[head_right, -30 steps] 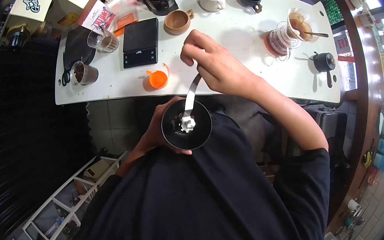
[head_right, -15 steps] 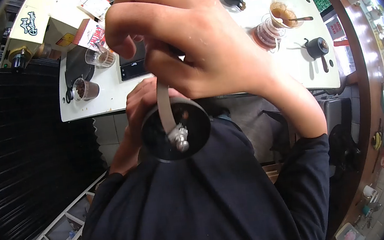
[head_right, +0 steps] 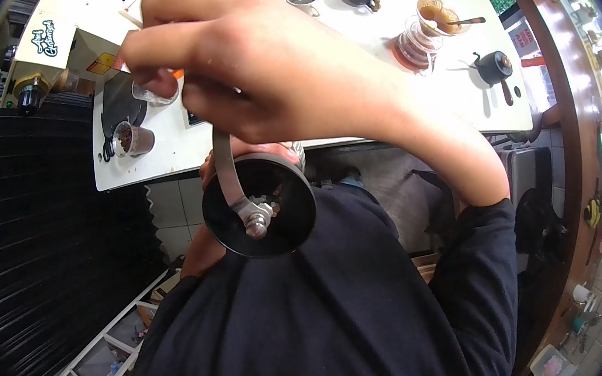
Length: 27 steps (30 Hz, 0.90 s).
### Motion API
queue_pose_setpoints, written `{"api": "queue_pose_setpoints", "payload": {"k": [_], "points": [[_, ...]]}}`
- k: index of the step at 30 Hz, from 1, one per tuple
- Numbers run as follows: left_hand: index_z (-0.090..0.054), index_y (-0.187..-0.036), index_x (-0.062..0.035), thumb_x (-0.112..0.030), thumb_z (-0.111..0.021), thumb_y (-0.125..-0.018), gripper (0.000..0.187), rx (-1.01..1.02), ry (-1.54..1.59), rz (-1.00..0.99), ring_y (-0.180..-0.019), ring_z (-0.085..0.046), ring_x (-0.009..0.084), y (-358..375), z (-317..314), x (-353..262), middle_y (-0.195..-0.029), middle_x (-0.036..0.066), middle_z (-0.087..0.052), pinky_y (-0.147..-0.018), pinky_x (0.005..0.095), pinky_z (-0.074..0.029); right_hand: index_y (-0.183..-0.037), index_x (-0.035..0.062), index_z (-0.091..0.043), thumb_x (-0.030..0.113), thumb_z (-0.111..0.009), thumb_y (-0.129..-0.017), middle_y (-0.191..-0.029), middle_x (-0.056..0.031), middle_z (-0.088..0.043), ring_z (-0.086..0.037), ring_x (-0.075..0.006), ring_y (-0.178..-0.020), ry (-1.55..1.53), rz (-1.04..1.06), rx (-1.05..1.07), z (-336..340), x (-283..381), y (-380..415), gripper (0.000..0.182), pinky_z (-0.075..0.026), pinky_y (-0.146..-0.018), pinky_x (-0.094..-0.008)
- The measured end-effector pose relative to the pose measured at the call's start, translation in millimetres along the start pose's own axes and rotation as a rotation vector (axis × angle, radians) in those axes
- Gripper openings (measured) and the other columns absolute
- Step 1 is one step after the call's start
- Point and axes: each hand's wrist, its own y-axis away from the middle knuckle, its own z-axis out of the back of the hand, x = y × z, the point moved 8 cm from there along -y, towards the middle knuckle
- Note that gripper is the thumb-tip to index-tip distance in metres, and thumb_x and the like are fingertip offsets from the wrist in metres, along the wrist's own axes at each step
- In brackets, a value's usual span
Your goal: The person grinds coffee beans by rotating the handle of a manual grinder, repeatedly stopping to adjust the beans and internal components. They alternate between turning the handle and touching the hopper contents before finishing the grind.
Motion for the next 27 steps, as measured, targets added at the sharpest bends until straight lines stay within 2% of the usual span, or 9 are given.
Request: {"api": "queue_pose_setpoints", "payload": {"k": [3, 5, 8, 9, 11, 13, 15, 20, 27], "points": [[-0.059, -0.110, -0.0011, -0.010, -0.080, -0.076, 0.042, -0.070, 0.088, 0.016, -0.090, -0.071, 0.0284, 7.5, 6.0, 10.5, -0.098, 0.013, -0.071, -0.083, 0.0383, -0.055, -0.102, 0.0010, -0.054, -0.006, -0.055, -0.079, -0.102, -0.0155, -0.048, -0.057, -0.0333, -0.085, -0.073, 0.072, -0.080, 4.9, 7.0, 0.0, 0.024, -0.048, -0.072, -0.0395], [-0.055, -0.122, -0.0006, -0.040, -0.097, -0.059, 0.086, 0.037, 0.168, 0.027, -0.099, -0.068, 0.0251, 11.9, 10.0, 28.3, -0.110, 0.012, -0.067, -0.087, 0.0350, -0.053, -0.099, -0.0007, -0.054, -0.003, -0.053, -0.083, -0.098, -0.0158, -0.050, -0.058, -0.0328, -0.084, 0.079, -0.177, 0.073, 3.1, -22.8, -1.3, 0.016, -0.048, -0.071, -0.0398], [-0.043, -0.140, -0.0007, -0.051, -0.100, -0.048, 0.118, 0.018, -0.271, -0.190, -0.116, -0.060, 0.0216, 18.9, 10.5, 0.7, -0.127, 0.012, -0.059, -0.099, 0.0346, -0.048, -0.096, 0.0021, -0.061, 0.000, -0.052, -0.080, -0.090, -0.0129, -0.058, -0.061, -0.0308, -0.083, 0.306, -0.135, -0.028, 2.8, -56.2, 11.1, 0.018, -0.049, -0.073, -0.0403], [-0.043, -0.140, -0.0007, -0.051, -0.100, -0.048, 0.118, 0.018, -0.270, -0.189, -0.116, -0.060, 0.0216, 25.1, 5.8, 5.8, -0.127, 0.012, -0.059, -0.099, 0.0346, -0.048, -0.096, 0.0021, -0.061, 0.000, -0.052, -0.080, -0.090, -0.0129, -0.058, -0.061, -0.0308, -0.083, 0.306, -0.137, -0.028, -0.9, -68.6, 17.2, 0.018, -0.049, -0.073, -0.0403], [-0.043, -0.140, -0.0008, -0.051, -0.100, -0.048, 0.120, -0.080, 0.363, 0.436, -0.115, -0.060, 0.0197, 46.8, 1.9, 69.3, -0.125, 0.010, -0.060, -0.101, 0.0357, -0.048, -0.091, 0.0009, -0.061, 0.005, -0.053, -0.085, -0.088, -0.0149, -0.059, -0.061, -0.0322, -0.084, 0.245, -0.248, 0.036, -9.5, -95.2, 30.1, 0.010, -0.049, -0.076, -0.0407], [-0.044, -0.139, -0.0014, -0.050, -0.100, -0.047, 0.119, -0.064, 0.385, 0.448, -0.116, -0.060, 0.0190, 51.5, -0.4, 72.3, -0.126, 0.008, -0.059, -0.103, 0.0365, -0.048, -0.088, 0.0009, -0.059, 0.004, -0.052, -0.085, -0.088, -0.0150, -0.058, -0.061, -0.0328, -0.084, 0.214, -0.263, 0.028, -18.8, -97.9, 42.8, 0.008, -0.049, -0.078, -0.0411], [-0.043, -0.140, -0.0008, -0.054, -0.099, -0.048, 0.120, 0.148, -0.522, -0.074, -0.113, -0.061, 0.0184, 64.8, -5.5, 45.5, -0.122, 0.008, -0.060, -0.101, 0.0359, -0.048, -0.089, 0.0006, -0.059, 0.003, -0.051, -0.084, -0.088, -0.0150, -0.058, -0.061, -0.0325, -0.084, 0.203, -0.254, 0.010, -22.0, -90.0, 49.2, 0.009, -0.049, -0.077, -0.0407], [-0.059, -0.107, -0.0003, -0.058, -0.096, -0.047, 0.091, 0.058, -0.113, 0.013, -0.083, -0.061, 0.0184, 36.8, -12.1, 15.1, -0.103, 0.008, -0.057, -0.074, 0.0325, -0.052, -0.089, 0.0001, -0.059, 0.000, -0.051, -0.082, -0.088, -0.0136, -0.057, -0.062, -0.0305, -0.081, 0.166, -0.244, 0.004, -18.6, -54.1, 43.4, 0.011, -0.049, -0.074, -0.0394], [-0.060, -0.111, -0.0001, -0.058, -0.096, -0.047, 0.094, 0.085, -0.106, 0.059, -0.087, -0.063, 0.0184, 51.0, -15.7, 26.8, -0.105, 0.009, -0.060, -0.078, 0.0314, -0.052, -0.095, -0.0012, -0.055, -0.006, -0.042, -0.073, -0.093, -0.0123, -0.054, -0.058, -0.0258, -0.086, 0.176, -0.245, 0.116, -26.4, -72.1, 52.8, 0.026, -0.048, -0.081, -0.0385]]}}
